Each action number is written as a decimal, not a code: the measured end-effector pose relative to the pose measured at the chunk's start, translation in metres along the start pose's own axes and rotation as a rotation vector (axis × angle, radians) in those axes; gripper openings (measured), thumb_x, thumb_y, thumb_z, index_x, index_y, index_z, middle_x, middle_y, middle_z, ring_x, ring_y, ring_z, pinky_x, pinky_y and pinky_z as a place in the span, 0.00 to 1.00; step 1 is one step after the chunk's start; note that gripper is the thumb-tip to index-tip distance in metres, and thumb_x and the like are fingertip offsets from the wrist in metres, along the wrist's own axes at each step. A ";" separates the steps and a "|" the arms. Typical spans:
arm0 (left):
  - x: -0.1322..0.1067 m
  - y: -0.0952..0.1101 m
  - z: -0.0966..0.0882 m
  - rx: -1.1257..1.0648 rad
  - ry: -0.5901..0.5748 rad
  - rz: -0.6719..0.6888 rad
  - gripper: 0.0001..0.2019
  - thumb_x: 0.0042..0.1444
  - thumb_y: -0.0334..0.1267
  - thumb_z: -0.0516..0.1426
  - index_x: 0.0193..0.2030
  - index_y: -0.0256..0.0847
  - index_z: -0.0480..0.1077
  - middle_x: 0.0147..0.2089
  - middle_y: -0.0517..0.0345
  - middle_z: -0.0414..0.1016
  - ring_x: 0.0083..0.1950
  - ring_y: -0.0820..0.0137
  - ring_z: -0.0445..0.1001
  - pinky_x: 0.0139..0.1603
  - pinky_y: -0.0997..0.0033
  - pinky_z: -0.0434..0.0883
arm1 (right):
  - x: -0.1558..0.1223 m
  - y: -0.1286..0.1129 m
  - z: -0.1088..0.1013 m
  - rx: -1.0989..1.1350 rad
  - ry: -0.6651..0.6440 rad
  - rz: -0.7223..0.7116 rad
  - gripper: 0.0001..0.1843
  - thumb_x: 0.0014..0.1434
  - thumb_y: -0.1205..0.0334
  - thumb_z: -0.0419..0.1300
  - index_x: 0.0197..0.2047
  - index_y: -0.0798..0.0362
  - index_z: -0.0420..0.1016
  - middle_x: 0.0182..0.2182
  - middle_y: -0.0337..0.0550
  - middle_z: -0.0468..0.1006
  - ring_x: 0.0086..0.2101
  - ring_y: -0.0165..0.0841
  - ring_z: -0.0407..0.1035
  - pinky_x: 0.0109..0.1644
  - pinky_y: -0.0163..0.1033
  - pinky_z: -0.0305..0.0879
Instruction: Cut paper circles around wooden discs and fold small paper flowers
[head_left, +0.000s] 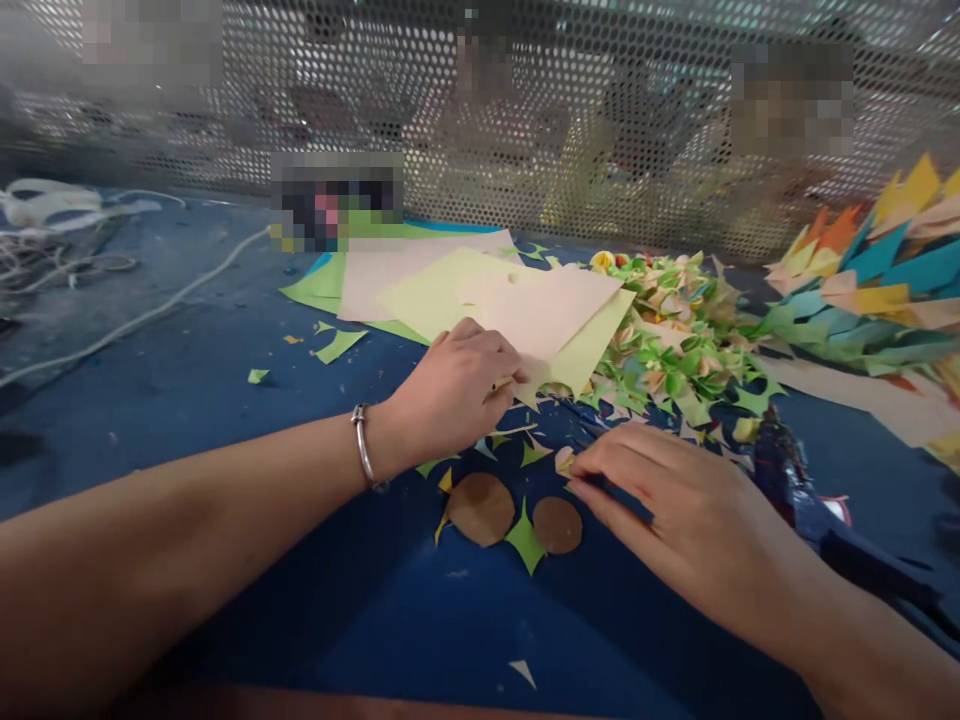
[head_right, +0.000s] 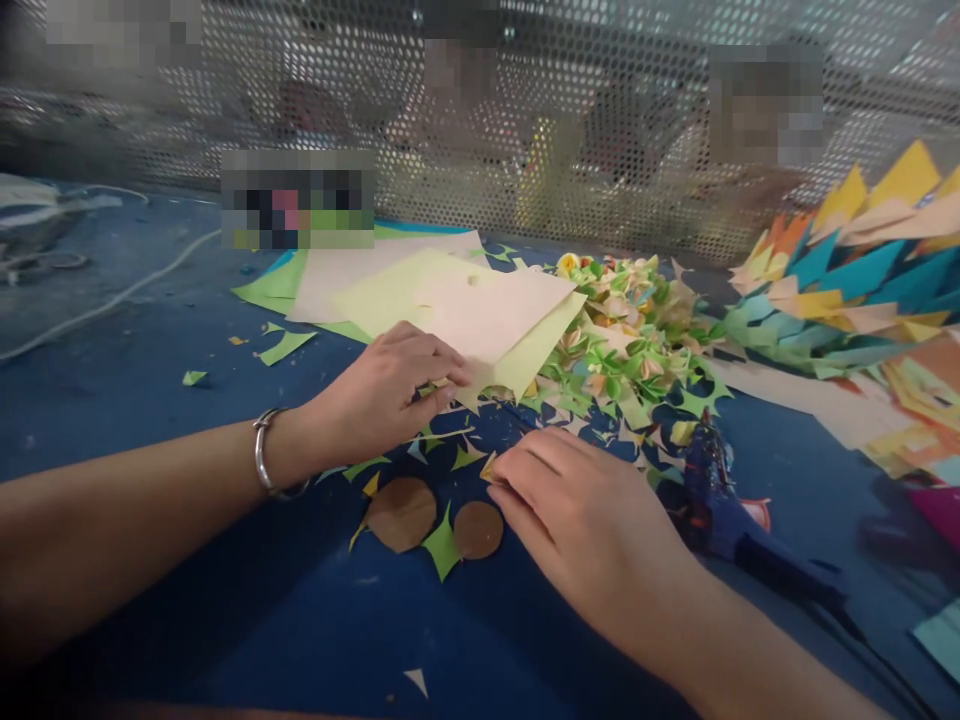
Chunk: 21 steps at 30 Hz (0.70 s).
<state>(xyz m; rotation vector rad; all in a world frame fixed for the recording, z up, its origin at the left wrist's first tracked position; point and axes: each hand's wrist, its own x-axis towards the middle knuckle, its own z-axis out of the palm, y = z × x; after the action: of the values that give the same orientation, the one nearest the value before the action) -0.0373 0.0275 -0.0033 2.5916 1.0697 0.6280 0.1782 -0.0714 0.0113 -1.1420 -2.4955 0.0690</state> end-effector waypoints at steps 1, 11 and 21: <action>0.001 -0.003 0.001 0.032 0.012 -0.008 0.13 0.61 0.33 0.53 0.48 0.42 0.76 0.51 0.49 0.77 0.55 0.57 0.69 0.59 0.54 0.62 | 0.000 0.000 0.000 0.021 -0.006 0.004 0.08 0.67 0.68 0.54 0.39 0.54 0.74 0.34 0.45 0.80 0.35 0.36 0.74 0.38 0.41 0.69; -0.002 0.011 0.006 0.148 -0.038 0.103 0.14 0.66 0.45 0.53 0.52 0.50 0.77 0.67 0.50 0.65 0.66 0.52 0.58 0.62 0.47 0.57 | -0.001 -0.007 0.004 0.057 0.085 0.007 0.08 0.67 0.66 0.55 0.36 0.53 0.72 0.30 0.41 0.76 0.31 0.32 0.70 0.35 0.37 0.63; 0.055 -0.011 0.004 0.270 -0.060 0.095 0.18 0.69 0.43 0.47 0.51 0.43 0.77 0.57 0.51 0.77 0.59 0.51 0.63 0.56 0.49 0.57 | 0.007 0.003 0.007 0.008 0.120 0.044 0.10 0.67 0.65 0.55 0.34 0.54 0.74 0.28 0.41 0.76 0.28 0.31 0.70 0.33 0.36 0.62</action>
<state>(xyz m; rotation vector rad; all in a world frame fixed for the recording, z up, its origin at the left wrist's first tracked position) -0.0074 0.0745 0.0046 2.8861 1.0839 0.4491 0.1735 -0.0629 0.0064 -1.1633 -2.3635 0.0213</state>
